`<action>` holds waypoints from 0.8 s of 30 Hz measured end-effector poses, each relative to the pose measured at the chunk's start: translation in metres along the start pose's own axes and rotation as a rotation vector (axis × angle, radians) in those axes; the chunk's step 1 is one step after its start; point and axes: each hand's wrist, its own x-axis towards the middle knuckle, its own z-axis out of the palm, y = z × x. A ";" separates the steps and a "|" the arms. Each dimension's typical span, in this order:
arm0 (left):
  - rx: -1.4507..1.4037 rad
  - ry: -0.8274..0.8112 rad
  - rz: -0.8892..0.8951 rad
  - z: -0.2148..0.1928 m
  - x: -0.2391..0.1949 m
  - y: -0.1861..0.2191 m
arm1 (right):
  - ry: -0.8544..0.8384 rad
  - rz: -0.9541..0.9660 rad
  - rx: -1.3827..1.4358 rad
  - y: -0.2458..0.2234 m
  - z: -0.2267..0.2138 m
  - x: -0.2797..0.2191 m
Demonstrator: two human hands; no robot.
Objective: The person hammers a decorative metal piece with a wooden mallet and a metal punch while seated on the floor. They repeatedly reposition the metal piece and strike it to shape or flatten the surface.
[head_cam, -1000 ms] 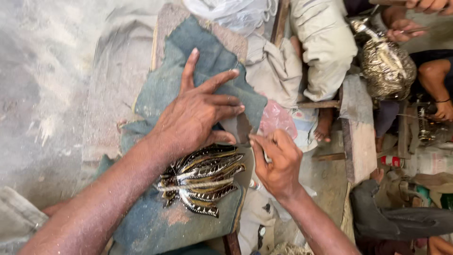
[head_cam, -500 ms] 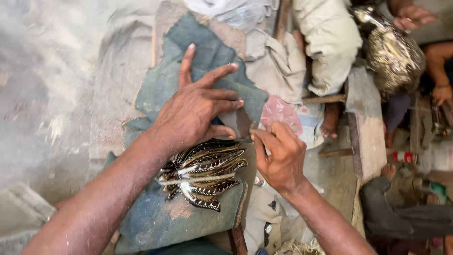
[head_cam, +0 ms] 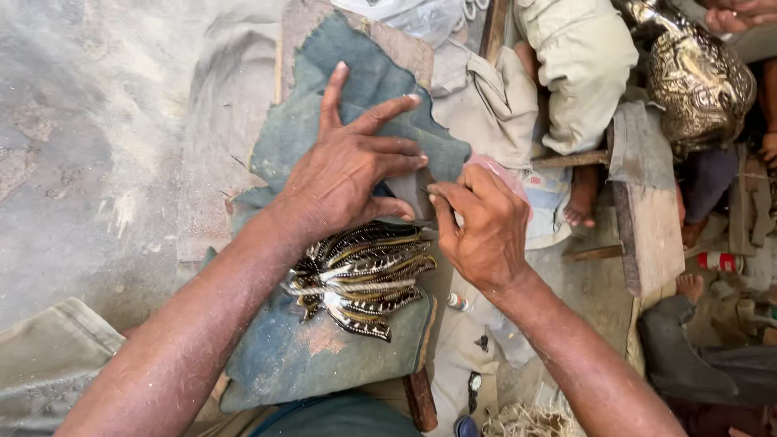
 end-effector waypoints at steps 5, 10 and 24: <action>0.007 -0.014 -0.001 -0.002 0.005 0.006 | 0.079 0.015 0.047 -0.011 -0.004 -0.017; -0.101 0.074 -0.042 0.003 -0.012 0.054 | 0.161 0.084 0.108 -0.022 -0.008 -0.047; 0.419 0.178 -0.230 0.006 -0.001 0.087 | 0.294 0.085 0.113 -0.039 -0.010 -0.080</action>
